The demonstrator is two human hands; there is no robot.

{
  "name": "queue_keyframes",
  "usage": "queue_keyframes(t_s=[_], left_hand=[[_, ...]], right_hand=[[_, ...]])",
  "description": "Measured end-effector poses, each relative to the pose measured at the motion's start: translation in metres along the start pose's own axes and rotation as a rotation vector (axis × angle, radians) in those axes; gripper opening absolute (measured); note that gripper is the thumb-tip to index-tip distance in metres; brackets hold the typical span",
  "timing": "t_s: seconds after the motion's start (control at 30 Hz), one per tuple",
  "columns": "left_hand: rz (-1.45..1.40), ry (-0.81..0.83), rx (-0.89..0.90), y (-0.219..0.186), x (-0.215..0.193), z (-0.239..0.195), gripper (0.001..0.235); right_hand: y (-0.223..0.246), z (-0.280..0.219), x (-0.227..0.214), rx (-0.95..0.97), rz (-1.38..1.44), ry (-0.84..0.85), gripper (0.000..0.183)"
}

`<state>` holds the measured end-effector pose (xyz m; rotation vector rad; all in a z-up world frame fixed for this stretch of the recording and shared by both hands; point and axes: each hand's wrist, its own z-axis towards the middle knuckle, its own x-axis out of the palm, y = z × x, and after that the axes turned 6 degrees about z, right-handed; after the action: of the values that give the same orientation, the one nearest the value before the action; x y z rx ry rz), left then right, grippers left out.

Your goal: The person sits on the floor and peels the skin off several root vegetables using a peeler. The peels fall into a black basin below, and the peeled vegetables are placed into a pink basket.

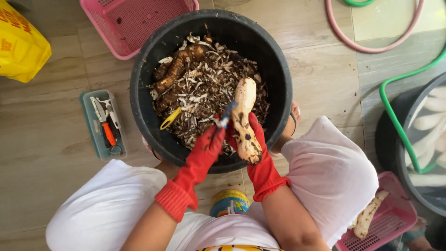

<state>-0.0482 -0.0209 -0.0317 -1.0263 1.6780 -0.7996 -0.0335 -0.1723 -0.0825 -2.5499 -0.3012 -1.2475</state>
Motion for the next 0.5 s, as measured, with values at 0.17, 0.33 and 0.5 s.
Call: queue_keyframes(t_s=[0.17, 0.33, 0.5], left_hand=[[-0.148, 0.370, 0.129, 0.012, 0.010, -0.027, 0.028], [0.124, 0.079, 0.047, 0.029, 0.017, -0.002, 0.025], [-0.024, -0.232, -0.219, 0.074, 0.024, 0.018, 0.029]], right_hand=[[0.015, 0.016, -0.022, 0.177, 0.140, 0.371, 0.080], [0.025, 0.019, -0.020, 0.241, 0.169, 0.433, 0.086], [0.023, 0.018, -0.029, 0.077, 0.134, 0.439, 0.080]])
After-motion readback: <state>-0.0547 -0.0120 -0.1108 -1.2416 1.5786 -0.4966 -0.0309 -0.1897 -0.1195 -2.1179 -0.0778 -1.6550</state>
